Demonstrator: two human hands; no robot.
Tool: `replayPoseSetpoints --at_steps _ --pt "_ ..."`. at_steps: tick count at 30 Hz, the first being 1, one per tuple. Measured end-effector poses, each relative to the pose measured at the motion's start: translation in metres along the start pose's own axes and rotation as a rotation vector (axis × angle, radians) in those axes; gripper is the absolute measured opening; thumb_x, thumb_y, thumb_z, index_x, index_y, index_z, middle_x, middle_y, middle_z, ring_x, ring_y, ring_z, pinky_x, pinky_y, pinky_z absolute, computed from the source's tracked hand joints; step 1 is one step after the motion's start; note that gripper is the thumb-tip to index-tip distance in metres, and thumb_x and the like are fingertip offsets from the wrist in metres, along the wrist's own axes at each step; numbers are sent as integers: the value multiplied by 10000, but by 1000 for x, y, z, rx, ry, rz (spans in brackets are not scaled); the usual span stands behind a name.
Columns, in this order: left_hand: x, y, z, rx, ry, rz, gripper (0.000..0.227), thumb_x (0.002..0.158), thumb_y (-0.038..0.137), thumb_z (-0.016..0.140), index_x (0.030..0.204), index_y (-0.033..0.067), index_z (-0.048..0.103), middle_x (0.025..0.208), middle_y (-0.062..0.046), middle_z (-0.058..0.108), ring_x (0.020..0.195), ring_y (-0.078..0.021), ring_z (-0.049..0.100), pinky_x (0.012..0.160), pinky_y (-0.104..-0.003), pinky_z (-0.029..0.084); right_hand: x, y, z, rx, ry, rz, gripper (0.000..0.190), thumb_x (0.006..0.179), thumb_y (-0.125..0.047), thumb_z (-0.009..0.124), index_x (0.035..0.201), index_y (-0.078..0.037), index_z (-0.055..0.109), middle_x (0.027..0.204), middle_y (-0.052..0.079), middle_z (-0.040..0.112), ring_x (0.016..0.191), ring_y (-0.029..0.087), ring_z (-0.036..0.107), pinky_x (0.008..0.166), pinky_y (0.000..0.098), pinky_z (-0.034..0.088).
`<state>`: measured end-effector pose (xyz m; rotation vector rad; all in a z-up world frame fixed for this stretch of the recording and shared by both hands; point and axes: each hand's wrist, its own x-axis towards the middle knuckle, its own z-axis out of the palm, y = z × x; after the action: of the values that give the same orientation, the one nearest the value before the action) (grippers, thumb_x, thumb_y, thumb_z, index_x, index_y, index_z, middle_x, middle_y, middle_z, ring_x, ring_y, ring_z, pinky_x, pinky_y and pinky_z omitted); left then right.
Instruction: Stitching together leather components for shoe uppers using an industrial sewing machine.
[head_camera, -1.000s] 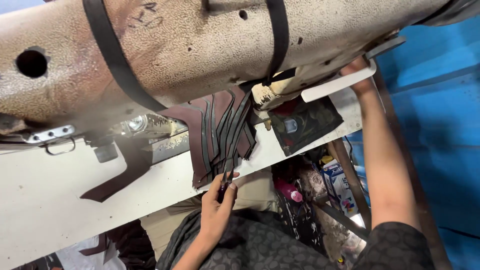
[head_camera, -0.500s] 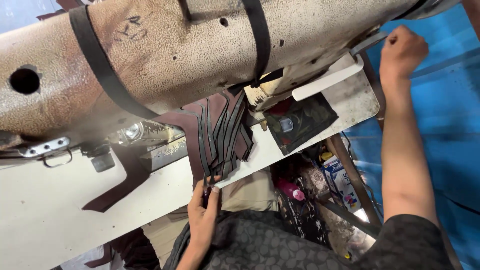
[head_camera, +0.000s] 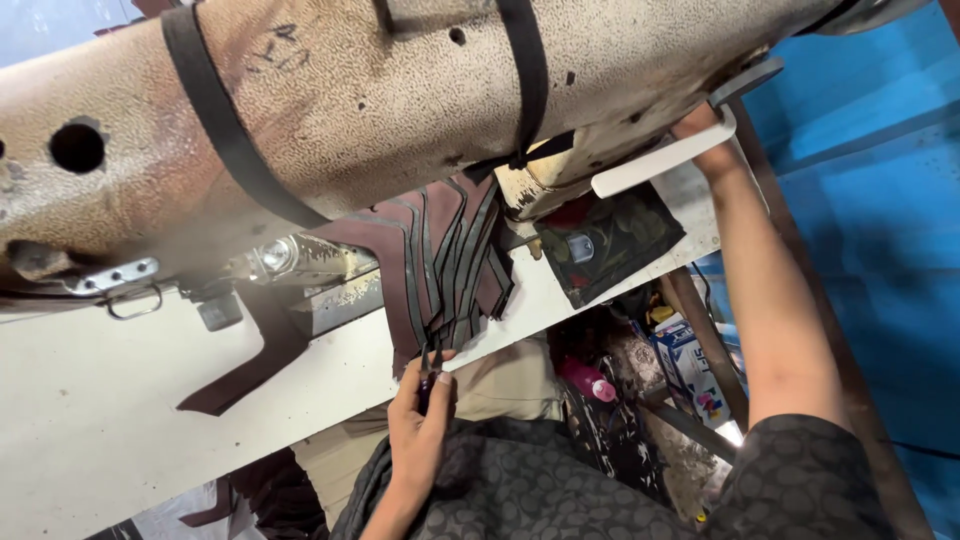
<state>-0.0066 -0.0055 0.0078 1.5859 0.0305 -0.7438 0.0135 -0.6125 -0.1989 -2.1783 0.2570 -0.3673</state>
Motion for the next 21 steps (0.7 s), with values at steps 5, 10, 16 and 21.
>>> replayPoseSetpoints --at_steps 5,10,16,21 --pt "3 -1 -7 -19 40 -23 240 1012 99 576 1218 33 679 736 54 480 633 -42 387 552 -228 312 -11 26 -75 -853 438 5 86 1060 -145 568 1091 -76 608 1096 137 631 1053 297 551 881 446 448" --pt "9 2 -1 -20 9 -37 247 1006 101 577 1224 42 677 717 55 475 621 -42 388 545 -225 314 -17 -4 -86 -720 686 233 143 959 -83 688 910 -65 556 922 142 674 862 273 608 744 474 418" --pt "6 3 8 -24 -74 -4 249 1005 102 586 1235 52 666 717 65 492 633 -35 410 557 -220 337 -5 -54 2 1079 164 392 541 959 -278 675 1449 -107 525 1386 -75 680 1229 58 656 1043 218 527" --pt "3 -2 -1 -34 -31 -17 240 1005 102 589 1223 50 674 707 63 481 619 -41 392 545 -229 318 -21 -16 -22 458 104 290 370 1074 -267 718 1355 -44 629 1289 34 666 1127 196 585 884 545 463"
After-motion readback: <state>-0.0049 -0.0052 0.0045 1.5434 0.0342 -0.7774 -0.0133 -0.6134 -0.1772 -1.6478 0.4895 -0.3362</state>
